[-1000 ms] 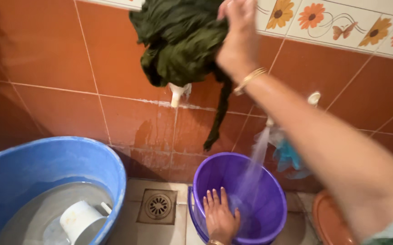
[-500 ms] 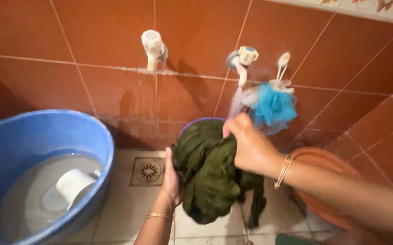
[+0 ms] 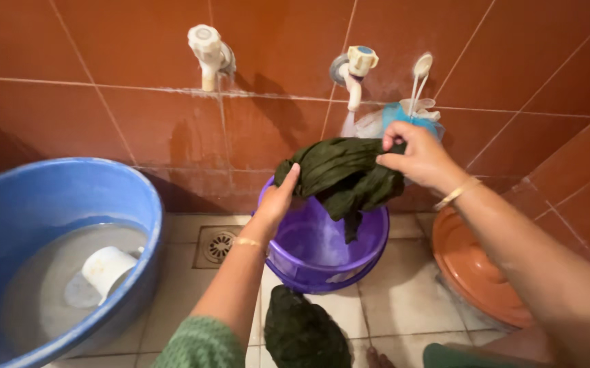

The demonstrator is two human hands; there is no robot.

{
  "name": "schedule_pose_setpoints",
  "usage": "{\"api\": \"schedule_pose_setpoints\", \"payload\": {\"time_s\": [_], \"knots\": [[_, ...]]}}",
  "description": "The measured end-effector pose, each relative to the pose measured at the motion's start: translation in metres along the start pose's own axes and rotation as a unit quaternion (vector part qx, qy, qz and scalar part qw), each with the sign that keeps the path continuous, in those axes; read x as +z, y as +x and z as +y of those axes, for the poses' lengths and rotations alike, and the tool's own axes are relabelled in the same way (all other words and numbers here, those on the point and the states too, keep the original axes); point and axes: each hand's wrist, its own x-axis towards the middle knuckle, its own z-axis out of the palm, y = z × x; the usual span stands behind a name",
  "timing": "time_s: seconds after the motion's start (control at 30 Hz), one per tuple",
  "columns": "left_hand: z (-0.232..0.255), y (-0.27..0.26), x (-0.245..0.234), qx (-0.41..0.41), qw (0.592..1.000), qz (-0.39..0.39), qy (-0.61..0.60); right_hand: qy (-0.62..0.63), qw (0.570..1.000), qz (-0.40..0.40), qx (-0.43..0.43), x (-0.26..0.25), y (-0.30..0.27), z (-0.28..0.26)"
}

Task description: The person fills a purple bucket with water from a wall tap, then repeatedly submerges, scrubs, and wrings a dark green cloth in the bucket. The cloth is hung on the wall briefly before being returned to the bucket for further washing.

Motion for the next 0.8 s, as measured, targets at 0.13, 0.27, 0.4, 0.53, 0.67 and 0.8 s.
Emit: {"api": "schedule_pose_setpoints", "payload": {"time_s": [0.13,0.27,0.4,0.53,0.67,0.8], "knots": [[-0.055,0.029,-0.009,-0.019,0.891,0.108,0.44,0.004,0.99,-0.115,-0.077,0.07,-0.007,0.069],[-0.114,0.031,-0.028,0.162,0.801,0.111,0.565,-0.085,0.931,-0.341,0.098,0.16,-0.015,0.174],[-0.122,0.046,-0.017,0.111,0.72,0.043,0.683,-0.19,0.802,-0.545,0.153,0.271,-0.024,0.265],[-0.111,0.05,-0.008,0.135,0.694,0.038,0.707,-0.166,0.816,-0.542,0.114,0.392,-0.051,0.274],[-0.112,0.052,-0.011,0.136,0.752,0.056,0.643,-0.181,0.869,-0.46,0.014,0.445,-0.085,0.252],[-0.114,0.05,-0.015,0.159,0.782,0.088,0.596,-0.278,0.82,-0.501,0.0,0.43,-0.073,0.225]]}}
